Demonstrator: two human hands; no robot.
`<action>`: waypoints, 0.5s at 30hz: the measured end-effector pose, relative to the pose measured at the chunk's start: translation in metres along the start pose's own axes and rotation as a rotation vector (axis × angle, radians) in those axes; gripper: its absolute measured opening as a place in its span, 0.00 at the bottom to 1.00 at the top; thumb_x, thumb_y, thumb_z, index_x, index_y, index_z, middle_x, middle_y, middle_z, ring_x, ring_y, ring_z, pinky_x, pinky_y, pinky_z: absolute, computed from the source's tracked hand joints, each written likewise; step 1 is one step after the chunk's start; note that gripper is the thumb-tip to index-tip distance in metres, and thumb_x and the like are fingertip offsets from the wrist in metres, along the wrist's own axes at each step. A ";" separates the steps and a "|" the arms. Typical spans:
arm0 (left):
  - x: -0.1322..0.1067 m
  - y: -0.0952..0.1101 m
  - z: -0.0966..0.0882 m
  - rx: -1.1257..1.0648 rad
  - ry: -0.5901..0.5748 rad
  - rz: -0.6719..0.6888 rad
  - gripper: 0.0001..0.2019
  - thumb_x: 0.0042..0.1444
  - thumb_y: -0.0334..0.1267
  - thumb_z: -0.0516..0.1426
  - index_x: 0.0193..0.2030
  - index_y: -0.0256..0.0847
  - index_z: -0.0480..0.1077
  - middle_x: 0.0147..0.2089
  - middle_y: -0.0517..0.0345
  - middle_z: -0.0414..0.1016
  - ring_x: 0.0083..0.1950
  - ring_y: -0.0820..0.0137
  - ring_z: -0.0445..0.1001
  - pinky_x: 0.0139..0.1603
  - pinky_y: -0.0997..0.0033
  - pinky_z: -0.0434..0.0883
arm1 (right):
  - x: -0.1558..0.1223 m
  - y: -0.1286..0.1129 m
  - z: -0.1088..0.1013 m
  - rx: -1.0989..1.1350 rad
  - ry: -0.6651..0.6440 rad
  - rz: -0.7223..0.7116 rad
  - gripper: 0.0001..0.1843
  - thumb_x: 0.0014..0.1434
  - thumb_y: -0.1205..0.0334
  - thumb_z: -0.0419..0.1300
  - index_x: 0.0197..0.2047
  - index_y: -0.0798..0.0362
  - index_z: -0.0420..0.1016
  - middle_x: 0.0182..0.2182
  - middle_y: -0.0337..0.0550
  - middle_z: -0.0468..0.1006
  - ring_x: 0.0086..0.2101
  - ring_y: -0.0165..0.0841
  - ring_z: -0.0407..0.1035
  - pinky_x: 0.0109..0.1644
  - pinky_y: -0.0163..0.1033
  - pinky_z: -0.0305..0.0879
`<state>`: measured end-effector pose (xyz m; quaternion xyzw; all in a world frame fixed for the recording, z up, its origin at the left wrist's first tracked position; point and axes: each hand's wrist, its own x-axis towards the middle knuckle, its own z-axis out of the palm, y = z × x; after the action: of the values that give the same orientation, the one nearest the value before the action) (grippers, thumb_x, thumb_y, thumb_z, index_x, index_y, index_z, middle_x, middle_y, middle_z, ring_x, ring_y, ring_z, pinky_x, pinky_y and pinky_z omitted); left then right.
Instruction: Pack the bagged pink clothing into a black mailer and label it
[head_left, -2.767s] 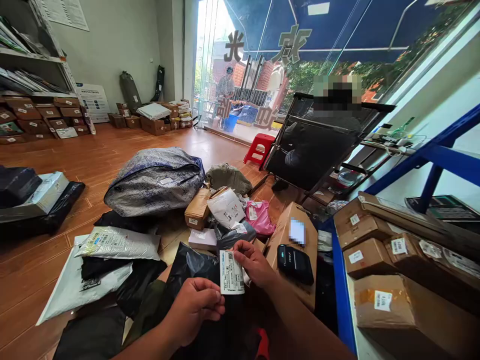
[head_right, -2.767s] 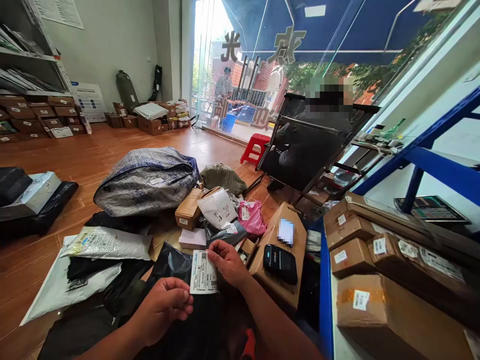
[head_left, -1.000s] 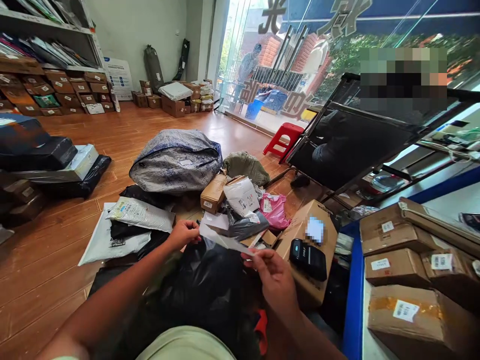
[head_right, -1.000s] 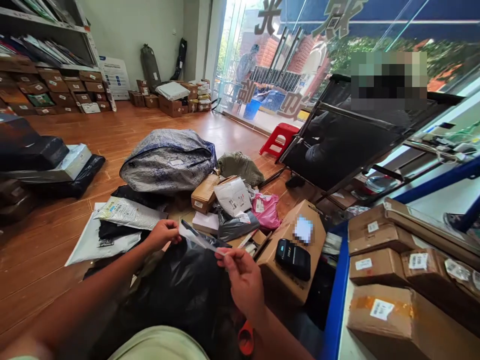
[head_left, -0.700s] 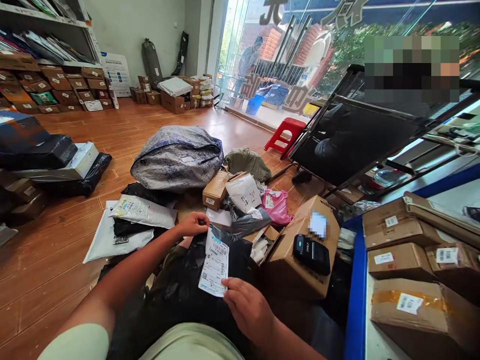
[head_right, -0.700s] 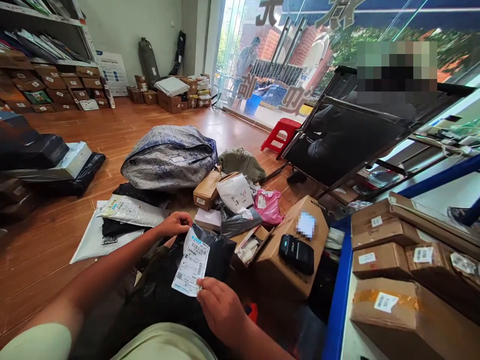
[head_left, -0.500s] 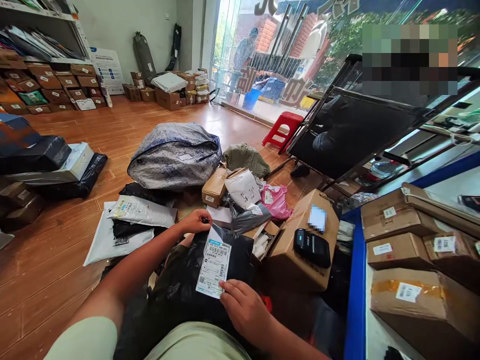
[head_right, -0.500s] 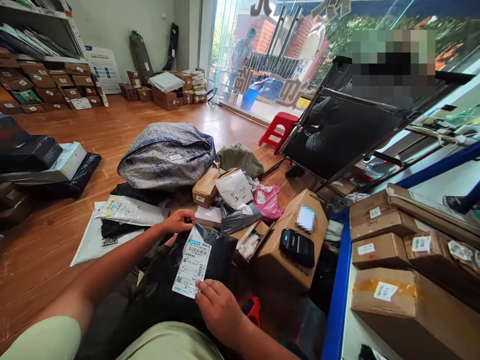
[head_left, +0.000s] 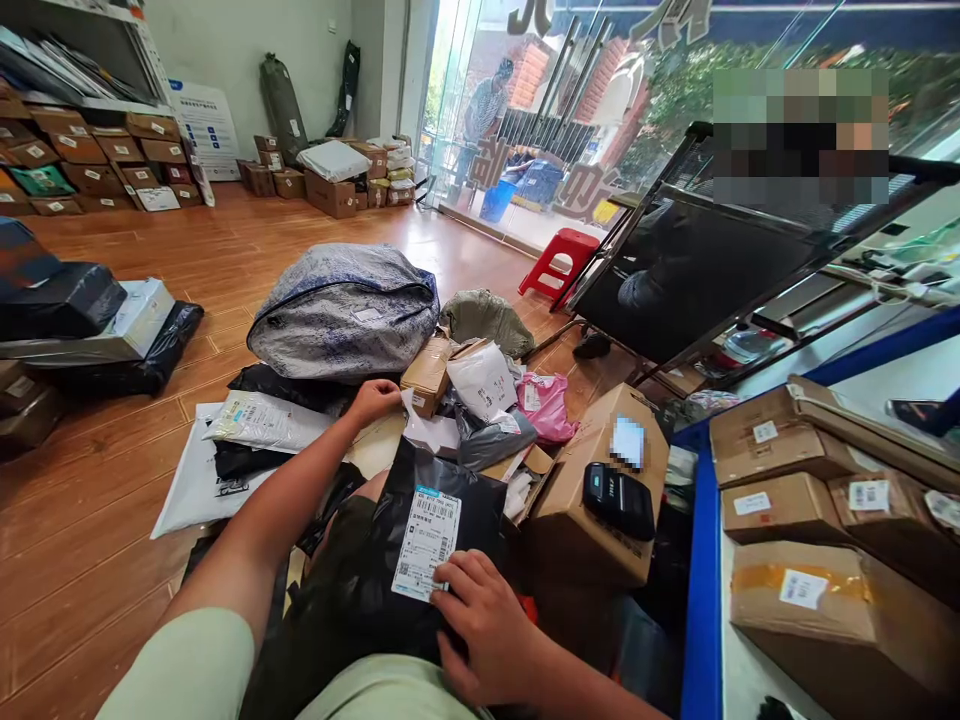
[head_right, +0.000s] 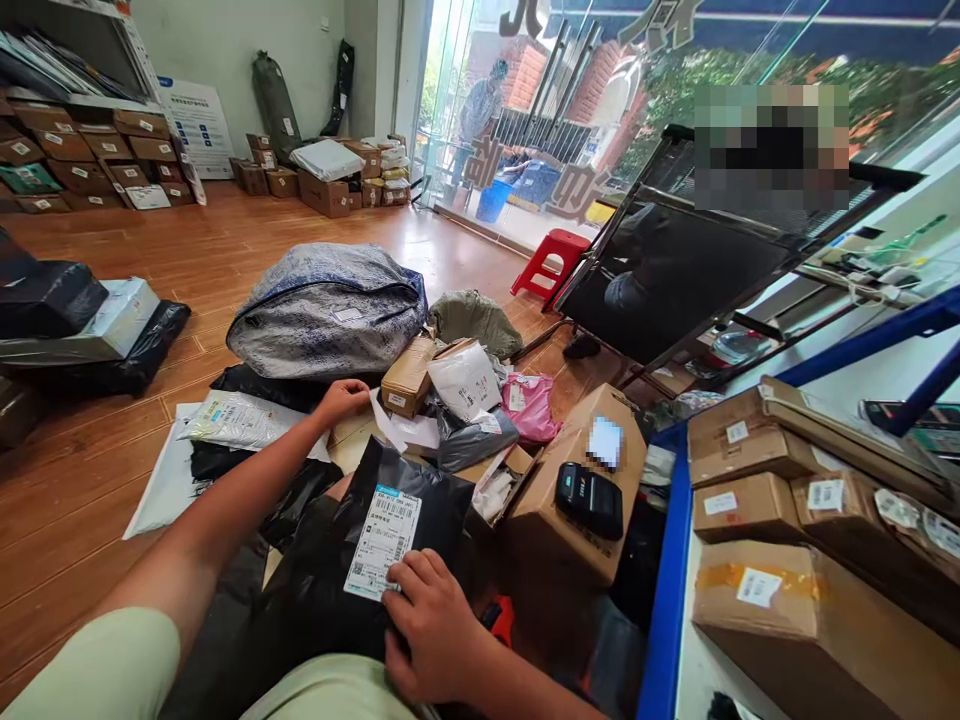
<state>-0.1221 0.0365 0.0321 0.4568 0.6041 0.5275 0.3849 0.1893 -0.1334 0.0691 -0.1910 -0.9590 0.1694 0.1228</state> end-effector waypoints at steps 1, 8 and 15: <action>0.004 0.000 -0.006 -0.015 0.052 -0.012 0.09 0.51 0.37 0.61 0.25 0.37 0.68 0.20 0.68 0.64 0.21 0.78 0.59 0.25 0.75 0.59 | 0.004 -0.001 -0.002 0.004 0.010 -0.002 0.14 0.51 0.59 0.59 0.41 0.53 0.75 0.45 0.47 0.76 0.47 0.43 0.66 0.57 0.51 0.60; -0.008 -0.002 -0.016 -0.122 0.187 -0.047 0.10 0.44 0.42 0.61 0.25 0.37 0.69 0.19 0.68 0.62 0.20 0.79 0.55 0.23 0.75 0.53 | 0.041 0.006 0.020 -0.189 -0.013 0.182 0.39 0.62 0.47 0.53 0.69 0.60 0.50 0.68 0.60 0.50 0.66 0.54 0.43 0.67 0.58 0.42; -0.046 0.002 -0.008 -0.197 0.145 -0.077 0.08 0.37 0.40 0.61 0.22 0.37 0.70 0.19 0.67 0.64 0.21 0.78 0.57 0.23 0.77 0.55 | 0.057 0.013 0.034 -0.200 -0.121 0.214 0.51 0.58 0.35 0.50 0.71 0.61 0.40 0.69 0.61 0.37 0.68 0.53 0.33 0.69 0.59 0.30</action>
<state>-0.1163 -0.0095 0.0348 0.3538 0.5927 0.6006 0.4035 0.1325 -0.1084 0.0430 -0.2927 -0.9509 0.0965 0.0263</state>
